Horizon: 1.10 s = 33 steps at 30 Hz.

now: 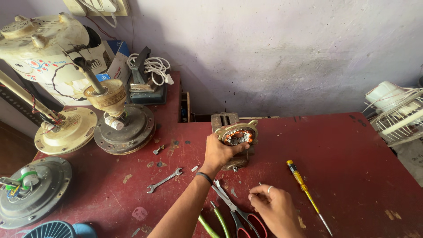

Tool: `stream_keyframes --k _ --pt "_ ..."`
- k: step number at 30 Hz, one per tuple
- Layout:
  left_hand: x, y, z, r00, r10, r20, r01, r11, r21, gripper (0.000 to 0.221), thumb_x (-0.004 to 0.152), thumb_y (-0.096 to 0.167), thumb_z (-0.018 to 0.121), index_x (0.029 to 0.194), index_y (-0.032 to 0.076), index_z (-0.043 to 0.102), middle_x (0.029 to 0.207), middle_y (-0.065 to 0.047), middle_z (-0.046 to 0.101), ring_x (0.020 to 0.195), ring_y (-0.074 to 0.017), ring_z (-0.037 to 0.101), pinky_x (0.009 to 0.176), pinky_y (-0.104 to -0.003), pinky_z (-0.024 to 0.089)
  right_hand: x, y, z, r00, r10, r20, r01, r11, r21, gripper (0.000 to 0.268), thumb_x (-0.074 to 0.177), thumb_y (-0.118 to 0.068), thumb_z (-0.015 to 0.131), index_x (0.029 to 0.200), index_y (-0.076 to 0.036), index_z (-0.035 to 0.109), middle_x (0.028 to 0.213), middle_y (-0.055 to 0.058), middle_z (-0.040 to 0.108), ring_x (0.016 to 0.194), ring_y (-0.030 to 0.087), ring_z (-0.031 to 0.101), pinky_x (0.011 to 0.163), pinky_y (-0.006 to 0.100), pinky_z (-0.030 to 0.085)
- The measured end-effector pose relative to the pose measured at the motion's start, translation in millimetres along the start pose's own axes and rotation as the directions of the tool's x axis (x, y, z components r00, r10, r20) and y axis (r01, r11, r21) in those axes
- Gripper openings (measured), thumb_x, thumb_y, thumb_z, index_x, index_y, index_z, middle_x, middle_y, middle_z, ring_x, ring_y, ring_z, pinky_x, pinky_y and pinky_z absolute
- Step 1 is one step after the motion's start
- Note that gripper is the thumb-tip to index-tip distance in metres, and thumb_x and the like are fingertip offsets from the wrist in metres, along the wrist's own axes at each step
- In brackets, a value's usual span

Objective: The person winds copper wire around a motor stator held in a bench vise. They use scissors to cut a strip of white insulating tape and wrap it around the wire ends before continuing to wind the coil.

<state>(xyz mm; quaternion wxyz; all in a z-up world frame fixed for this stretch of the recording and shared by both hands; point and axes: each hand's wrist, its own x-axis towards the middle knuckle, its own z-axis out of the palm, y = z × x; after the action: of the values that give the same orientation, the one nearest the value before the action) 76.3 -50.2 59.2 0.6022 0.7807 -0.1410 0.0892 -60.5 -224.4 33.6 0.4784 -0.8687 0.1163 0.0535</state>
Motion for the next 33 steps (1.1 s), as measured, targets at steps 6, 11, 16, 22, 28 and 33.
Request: stream_keyframes --k 6,11,16,22,28,33 --pt "0.3 -2.5 -1.6 1.0 0.006 0.014 -0.006 1.0 0.014 0.047 0.066 0.029 0.093 0.106 0.009 0.079 0.097 -0.006 0.082 0.088 -0.0153 0.08 0.085 -0.031 0.061 9.0 -20.7 -20.0 0.999 -0.048 0.004 0.048 0.999 0.01 0.02 0.087 -0.021 0.075 0.097 -0.004 0.08 0.064 0.005 0.07 0.049 0.013 0.051 0.045 0.031 0.039" --pt "0.1 -2.9 -1.2 0.999 -0.027 0.028 0.027 1.0 -0.016 0.046 0.065 0.027 0.094 0.105 0.008 0.079 0.097 -0.006 0.082 0.088 -0.0154 0.079 0.085 -0.031 0.061 23.5 -61.3 -35.9 0.955 -0.284 -0.087 0.273 0.955 -0.118 0.022 0.087 -0.024 0.075 0.097 -0.007 0.084 0.062 0.005 0.073 0.048 0.009 0.051 0.045 0.029 0.039" --pt "0.6 -12.7 1.0 0.997 -0.062 0.048 0.065 0.995 -0.07 0.04 0.071 0.024 0.09 0.105 0.006 0.079 0.097 -0.007 0.081 0.088 -0.0148 0.078 0.084 -0.032 0.061 41.2 -85.4 -42.6 0.871 -0.479 -0.112 0.446 0.865 -0.232 0.023 0.087 -0.024 0.074 0.1 -0.007 0.081 0.07 0.01 0.077 0.048 0.013 0.058 0.048 0.031 0.045" --pt "-1.2 -34.6 -3.8 0.989 -0.059 0.137 0.108 0.918 -0.381 0.03 0.085 0.013 0.071 0.112 0.0 0.074 0.102 -0.009 0.078 0.094 -0.0154 0.073 0.088 -0.033 0.058 67.2 -84.3 -29.5 0.709 -0.681 -0.186 0.629 0.729 -0.271 0.018 0.088 -0.023 0.076 0.097 -0.007 0.08 0.08 0.012 0.077 0.057 0.021 0.069 0.052 0.033 0.051" --pt "0.4 -35.3 -10.4 0.981 -0.032 0.19 0.092 0.943 -0.32 0.038 0.078 0.01 0.079 0.114 -0.001 0.07 0.101 -0.009 0.077 0.091 -0.0151 0.072 0.084 -0.034 0.06 76.7 -81.1 -9.5 0.588 -0.753 -0.296 0.685 0.658 -0.313 0.015 0.087 -0.015 0.078 0.1 -0.008 0.08 0.079 0.011 0.074 0.06 0.024 0.069 0.054 0.034 0.051" --pt "-1.6 -28.1 -7.9 0.982 -0.047 0.182 0.098 0.954 -0.283 0.041 0.078 0.012 0.083 0.116 0.001 0.071 0.103 -0.009 0.078 0.093 -0.0144 0.072 0.085 -0.033 0.06 77.9 -81.8 -1.9 0.558 -0.767 -0.317 0.668 0.642 -0.376 0.015 0.086 -0.015 0.078 0.1 -0.009 0.08 0.079 0.011 0.074 0.063 0.026 0.071 0.055 0.035 0.052"
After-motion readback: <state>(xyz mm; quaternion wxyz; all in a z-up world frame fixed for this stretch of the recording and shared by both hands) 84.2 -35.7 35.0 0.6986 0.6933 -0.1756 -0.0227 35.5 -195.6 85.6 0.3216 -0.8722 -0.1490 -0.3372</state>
